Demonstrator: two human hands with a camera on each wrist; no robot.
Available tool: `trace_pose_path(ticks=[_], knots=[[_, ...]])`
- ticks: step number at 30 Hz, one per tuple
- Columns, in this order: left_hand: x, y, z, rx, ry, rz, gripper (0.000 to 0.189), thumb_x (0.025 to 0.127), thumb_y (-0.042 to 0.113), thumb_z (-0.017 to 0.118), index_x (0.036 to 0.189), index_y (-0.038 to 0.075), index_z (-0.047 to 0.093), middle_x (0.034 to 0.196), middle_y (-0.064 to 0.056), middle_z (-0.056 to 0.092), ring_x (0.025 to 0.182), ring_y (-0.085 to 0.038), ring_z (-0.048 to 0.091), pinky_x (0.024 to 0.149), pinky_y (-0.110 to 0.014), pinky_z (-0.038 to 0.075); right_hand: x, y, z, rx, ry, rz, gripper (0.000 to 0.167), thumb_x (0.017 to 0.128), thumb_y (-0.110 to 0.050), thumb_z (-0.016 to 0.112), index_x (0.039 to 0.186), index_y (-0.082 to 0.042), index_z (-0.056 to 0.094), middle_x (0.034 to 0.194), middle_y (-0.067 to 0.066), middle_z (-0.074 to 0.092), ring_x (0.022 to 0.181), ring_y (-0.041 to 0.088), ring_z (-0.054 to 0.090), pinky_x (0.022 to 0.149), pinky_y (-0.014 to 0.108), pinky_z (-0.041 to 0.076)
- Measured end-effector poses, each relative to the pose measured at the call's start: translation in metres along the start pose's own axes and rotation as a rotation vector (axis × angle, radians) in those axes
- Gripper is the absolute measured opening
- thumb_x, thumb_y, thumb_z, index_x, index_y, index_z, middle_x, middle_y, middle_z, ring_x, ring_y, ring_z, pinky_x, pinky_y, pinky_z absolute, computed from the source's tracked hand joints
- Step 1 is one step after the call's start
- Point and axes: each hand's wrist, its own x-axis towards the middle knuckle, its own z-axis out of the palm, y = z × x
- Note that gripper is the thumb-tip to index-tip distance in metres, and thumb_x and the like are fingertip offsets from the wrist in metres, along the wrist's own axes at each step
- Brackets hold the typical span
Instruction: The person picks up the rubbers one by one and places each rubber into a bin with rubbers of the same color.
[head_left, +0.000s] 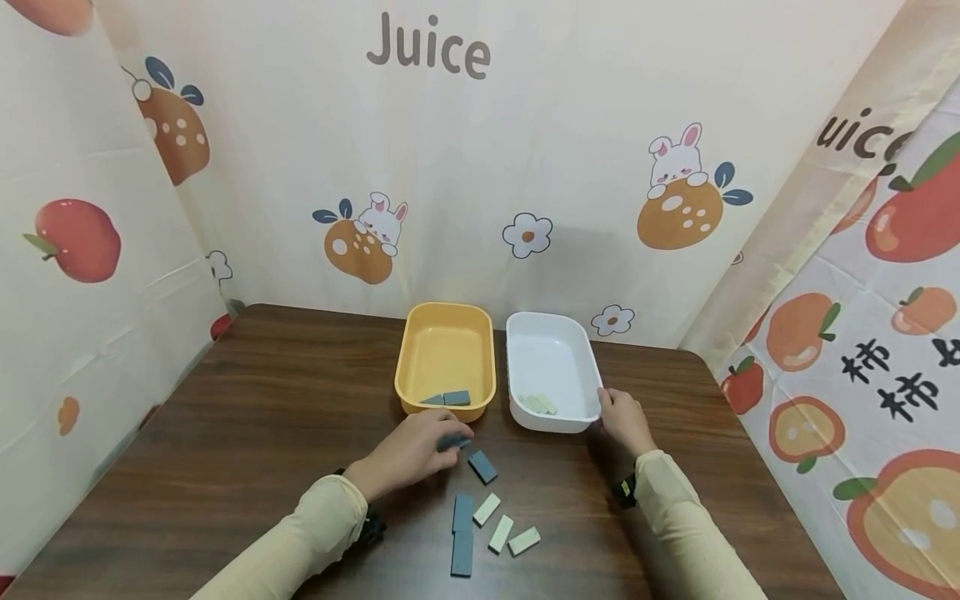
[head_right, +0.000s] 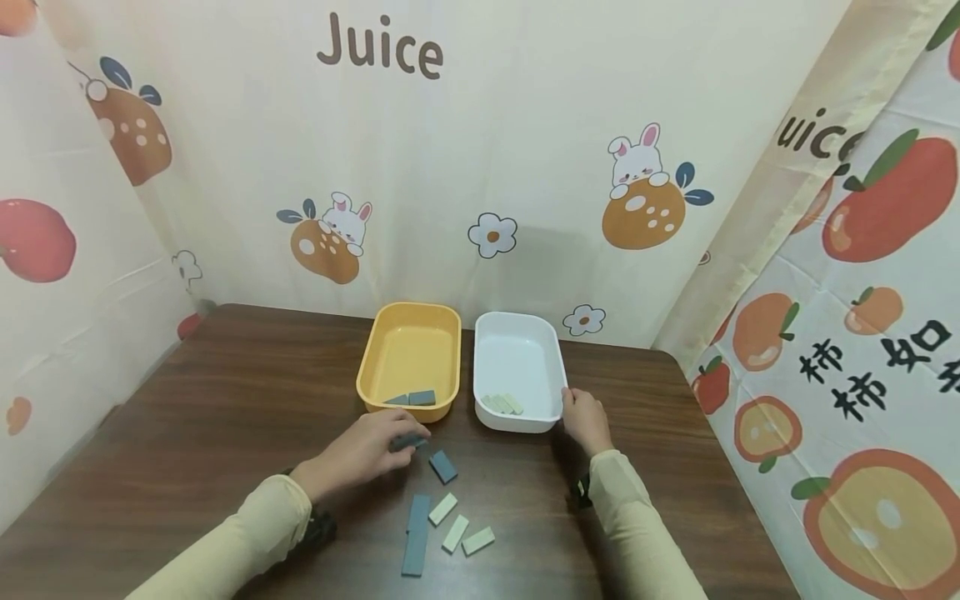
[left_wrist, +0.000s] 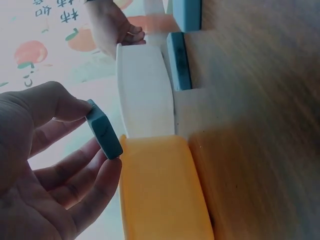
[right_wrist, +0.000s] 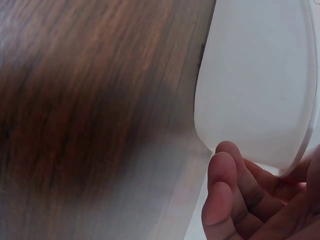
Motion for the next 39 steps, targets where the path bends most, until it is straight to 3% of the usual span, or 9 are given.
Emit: trace_pose_path(ticks=[7, 18, 39], knots=[[0.0, -0.004, -0.004, 0.017, 0.051, 0.026, 0.024, 0.087, 0.014, 0.07, 0.111, 0.016, 0.072, 0.103, 0.005, 0.064, 0.084, -0.005, 0.055, 0.072, -0.021, 0.05, 0.0, 0.0, 0.0, 0.018, 0.0, 0.0, 0.047, 0.104, -0.026, 0.033, 0.119, 0.008, 0.061, 0.068, 0.01, 0.061, 0.057, 0.017, 0.057, 0.056, 0.028, 0.044], [0.005, -0.007, -0.011, 0.048, 0.157, 0.056, 0.021, 0.086, 0.012, 0.071, 0.107, 0.014, 0.074, 0.095, 0.005, 0.064, 0.079, -0.008, 0.058, 0.069, -0.023, 0.05, 0.0, 0.005, 0.002, 0.017, 0.017, -0.029, 0.045, 0.105, -0.026, 0.033, 0.105, 0.007, 0.063, 0.067, 0.012, 0.062, 0.057, 0.017, 0.056, 0.055, 0.028, 0.043], [0.024, -0.03, -0.029, 0.024, 0.158, -0.114, 0.025, 0.088, 0.015, 0.067, 0.112, 0.013, 0.072, 0.104, -0.001, 0.067, 0.082, -0.013, 0.059, 0.073, -0.03, 0.051, 0.001, 0.003, 0.003, 0.002, 0.024, -0.038, 0.044, 0.105, -0.027, 0.033, 0.105, 0.006, 0.064, 0.065, 0.01, 0.061, 0.055, 0.017, 0.054, 0.053, 0.029, 0.043]])
